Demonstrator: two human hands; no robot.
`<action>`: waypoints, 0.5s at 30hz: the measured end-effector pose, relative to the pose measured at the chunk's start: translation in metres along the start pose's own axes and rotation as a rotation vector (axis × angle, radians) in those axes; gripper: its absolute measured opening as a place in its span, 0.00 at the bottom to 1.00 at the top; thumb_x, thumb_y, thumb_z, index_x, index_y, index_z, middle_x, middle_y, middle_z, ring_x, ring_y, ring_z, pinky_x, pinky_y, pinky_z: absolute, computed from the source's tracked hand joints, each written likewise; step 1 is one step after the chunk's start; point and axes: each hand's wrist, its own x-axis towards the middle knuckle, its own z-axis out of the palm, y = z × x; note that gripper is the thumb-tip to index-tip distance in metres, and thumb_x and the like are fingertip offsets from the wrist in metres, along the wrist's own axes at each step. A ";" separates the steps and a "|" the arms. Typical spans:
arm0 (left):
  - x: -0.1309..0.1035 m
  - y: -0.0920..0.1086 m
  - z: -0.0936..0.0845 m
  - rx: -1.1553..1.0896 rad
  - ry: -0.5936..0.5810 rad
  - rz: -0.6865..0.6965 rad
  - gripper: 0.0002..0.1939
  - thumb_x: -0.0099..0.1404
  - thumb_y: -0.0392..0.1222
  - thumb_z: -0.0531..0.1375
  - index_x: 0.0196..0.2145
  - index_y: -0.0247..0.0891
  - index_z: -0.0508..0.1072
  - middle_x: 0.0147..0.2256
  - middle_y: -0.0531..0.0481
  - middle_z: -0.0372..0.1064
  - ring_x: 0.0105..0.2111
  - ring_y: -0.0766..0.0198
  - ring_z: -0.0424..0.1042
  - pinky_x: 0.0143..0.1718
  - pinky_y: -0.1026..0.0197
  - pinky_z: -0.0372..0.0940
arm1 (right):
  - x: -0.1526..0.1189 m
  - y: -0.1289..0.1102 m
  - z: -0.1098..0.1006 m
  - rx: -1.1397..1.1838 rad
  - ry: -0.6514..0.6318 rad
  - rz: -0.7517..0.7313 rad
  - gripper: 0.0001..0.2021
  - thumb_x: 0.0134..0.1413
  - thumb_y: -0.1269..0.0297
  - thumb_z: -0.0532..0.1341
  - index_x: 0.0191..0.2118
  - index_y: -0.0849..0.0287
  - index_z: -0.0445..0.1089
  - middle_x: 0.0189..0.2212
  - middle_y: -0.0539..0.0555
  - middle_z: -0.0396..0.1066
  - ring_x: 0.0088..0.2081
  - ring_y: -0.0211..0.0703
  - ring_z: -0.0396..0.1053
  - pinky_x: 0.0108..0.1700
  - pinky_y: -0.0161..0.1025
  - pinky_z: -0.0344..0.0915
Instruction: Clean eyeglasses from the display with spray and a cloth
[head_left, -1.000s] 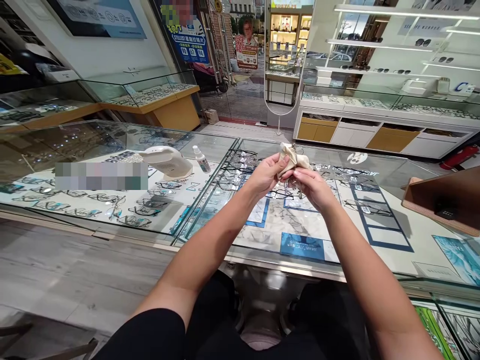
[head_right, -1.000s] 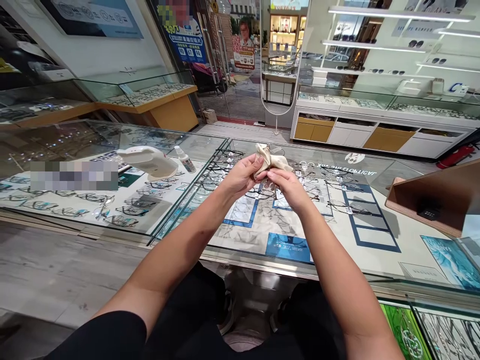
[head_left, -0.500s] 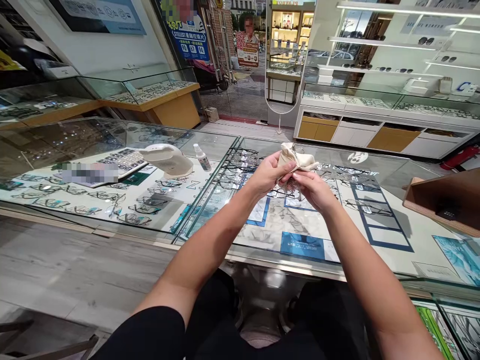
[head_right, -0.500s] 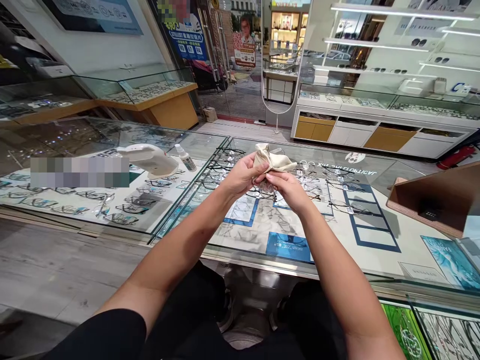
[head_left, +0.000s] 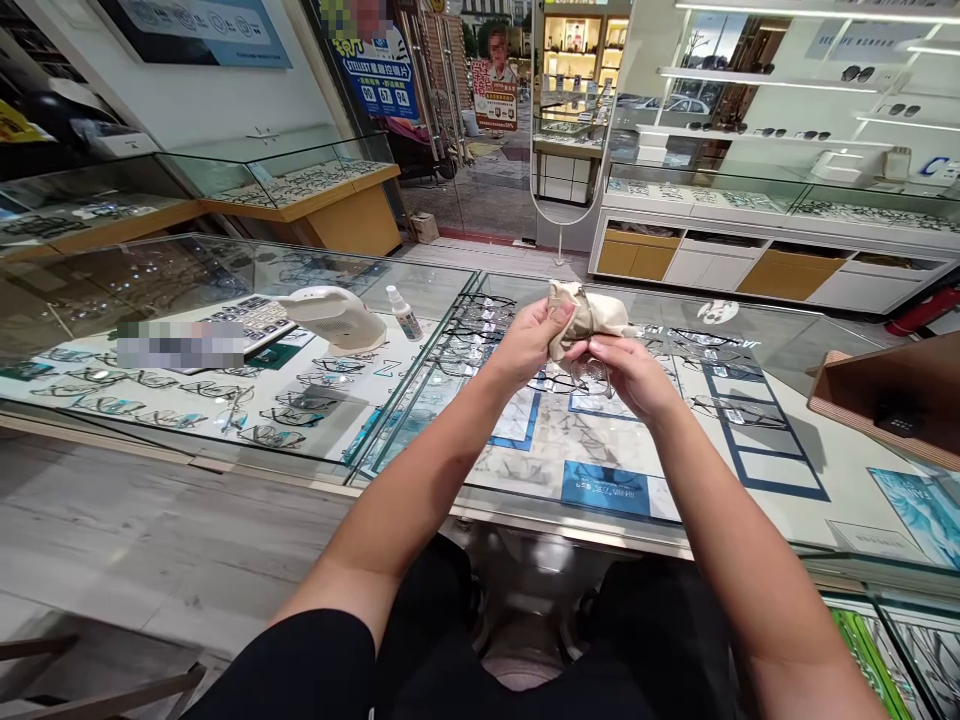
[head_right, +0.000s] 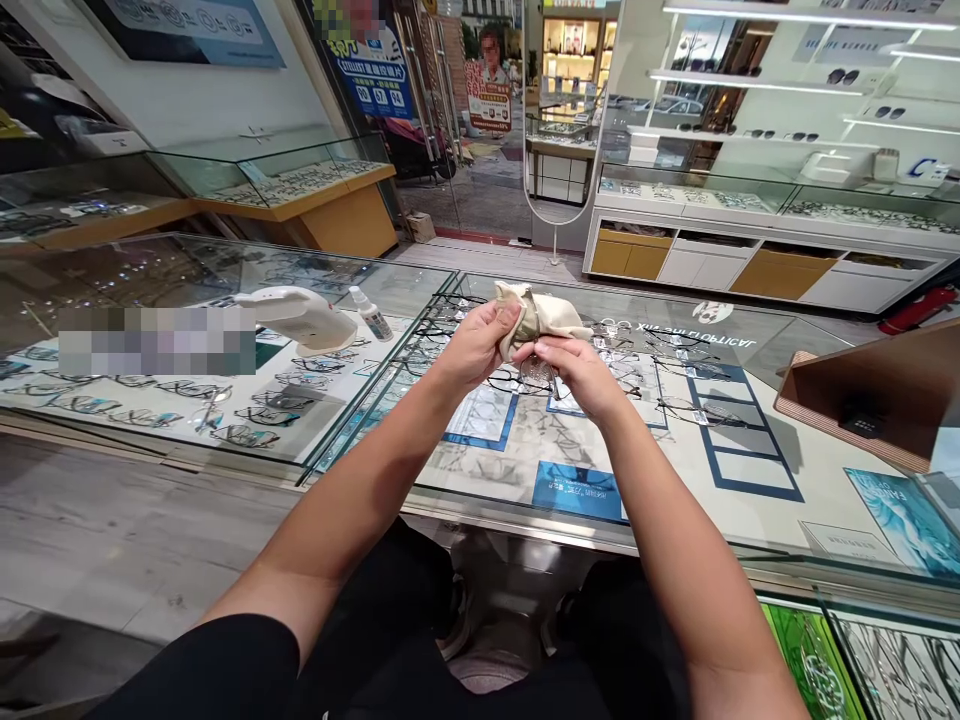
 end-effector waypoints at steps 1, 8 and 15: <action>-0.001 0.002 -0.001 -0.009 -0.030 -0.011 0.29 0.56 0.61 0.77 0.38 0.35 0.74 0.25 0.54 0.71 0.22 0.71 0.67 0.26 0.66 0.62 | 0.000 -0.001 0.000 0.006 0.010 -0.001 0.17 0.56 0.44 0.72 0.37 0.54 0.86 0.37 0.54 0.82 0.45 0.52 0.76 0.57 0.49 0.70; -0.004 -0.002 0.009 0.040 -0.030 0.063 0.25 0.61 0.59 0.75 0.38 0.37 0.72 0.20 0.58 0.66 0.17 0.74 0.60 0.22 0.67 0.56 | 0.000 0.001 0.004 0.001 -0.007 0.023 0.20 0.53 0.42 0.73 0.36 0.55 0.86 0.38 0.55 0.82 0.46 0.52 0.76 0.57 0.48 0.70; 0.000 -0.004 0.003 0.013 0.053 0.037 0.29 0.57 0.64 0.75 0.35 0.35 0.75 0.28 0.52 0.74 0.26 0.69 0.71 0.30 0.66 0.66 | 0.000 0.002 -0.003 0.017 0.018 0.006 0.17 0.55 0.45 0.72 0.37 0.54 0.87 0.38 0.55 0.83 0.43 0.49 0.76 0.55 0.47 0.70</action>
